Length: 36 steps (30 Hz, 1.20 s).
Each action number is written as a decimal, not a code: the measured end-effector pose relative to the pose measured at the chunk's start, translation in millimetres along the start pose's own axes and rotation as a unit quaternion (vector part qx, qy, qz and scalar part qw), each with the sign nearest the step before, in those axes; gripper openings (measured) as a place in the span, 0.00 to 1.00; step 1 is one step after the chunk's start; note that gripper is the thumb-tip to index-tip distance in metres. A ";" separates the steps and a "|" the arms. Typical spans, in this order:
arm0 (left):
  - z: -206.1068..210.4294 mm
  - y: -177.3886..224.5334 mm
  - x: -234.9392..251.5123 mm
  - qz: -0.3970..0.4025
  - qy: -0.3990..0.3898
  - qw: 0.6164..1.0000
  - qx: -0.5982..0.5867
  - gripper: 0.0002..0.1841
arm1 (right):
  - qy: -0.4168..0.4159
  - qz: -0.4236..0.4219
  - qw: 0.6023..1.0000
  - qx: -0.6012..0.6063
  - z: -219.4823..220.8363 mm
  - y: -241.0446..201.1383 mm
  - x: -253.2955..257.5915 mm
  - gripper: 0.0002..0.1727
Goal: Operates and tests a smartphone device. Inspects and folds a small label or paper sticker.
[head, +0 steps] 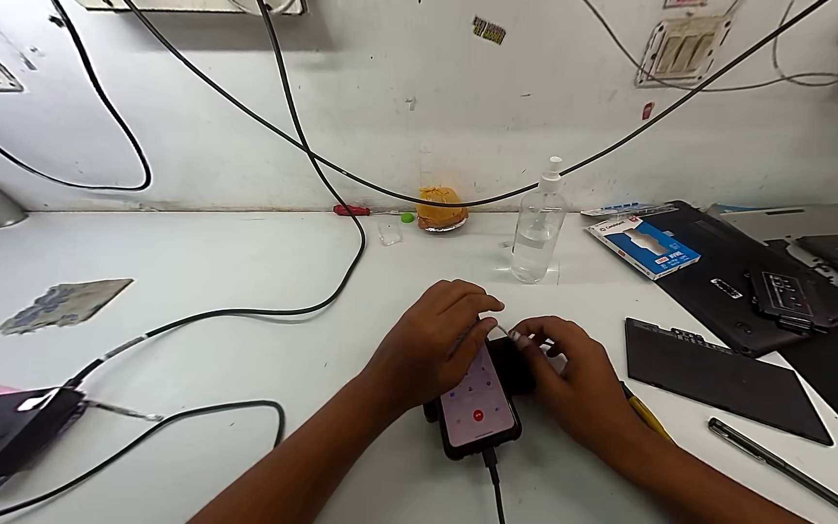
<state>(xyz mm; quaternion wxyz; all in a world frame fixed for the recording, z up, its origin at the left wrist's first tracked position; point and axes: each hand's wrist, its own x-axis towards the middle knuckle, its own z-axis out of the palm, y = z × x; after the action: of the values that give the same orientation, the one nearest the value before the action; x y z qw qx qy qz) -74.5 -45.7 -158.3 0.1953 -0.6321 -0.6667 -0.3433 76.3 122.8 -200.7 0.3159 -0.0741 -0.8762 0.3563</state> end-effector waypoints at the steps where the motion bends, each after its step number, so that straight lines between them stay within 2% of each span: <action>1: 0.2 0.3 -0.3 -0.002 -0.017 1.000 -0.007 0.15 | 0.013 0.007 1.000 0.023 -1.1 -1.4 0.9 0.11; 4: 2.8 1.1 -1.4 -0.006 -0.048 0.998 -0.027 0.17 | 0.025 -0.003 0.997 0.077 -2.9 -4.7 0.9 0.12; 8: 4.2 0.9 -2.5 0.000 -0.049 0.998 -0.043 0.09 | 0.025 -0.028 0.995 0.094 -2.6 -7.6 -0.6 0.13; 11: 2.6 0.4 -2.9 0.019 -0.066 0.997 -0.027 0.09 | 0.030 -0.054 0.996 0.072 -4.5 -9.2 1.0 0.17; 14: 2.3 1.3 -2.8 0.038 -0.071 0.996 -0.026 0.08 | 0.055 -0.077 0.994 0.057 -4.7 -10.1 2.4 0.09; 19: 0.5 3.4 -2.0 0.028 -0.040 0.999 -0.024 0.08 | 0.075 -0.074 0.993 0.053 -6.1 -9.7 2.4 0.10; 27: 0.8 7.0 -1.6 0.013 -0.021 0.999 -0.027 0.09 | 0.045 -0.043 0.994 0.087 -5.3 -10.8 1.1 0.15; 33: -0.3 7.3 -0.9 0.018 -0.023 0.999 -0.024 0.08 | 0.064 -0.038 0.991 0.110 -4.5 -9.6 0.9 0.13; 36: 0.3 7.4 -0.9 0.021 -0.023 0.999 -0.027 0.08 | 0.078 -0.047 0.991 0.100 -4.9 -11.0 1.1 0.08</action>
<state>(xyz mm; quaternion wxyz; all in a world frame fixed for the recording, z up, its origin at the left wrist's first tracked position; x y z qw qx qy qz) -67.1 -46.4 -157.6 0.1695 -0.6590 -0.6479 -0.3423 79.4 118.0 -190.1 0.4051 -0.0288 -0.8116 0.4199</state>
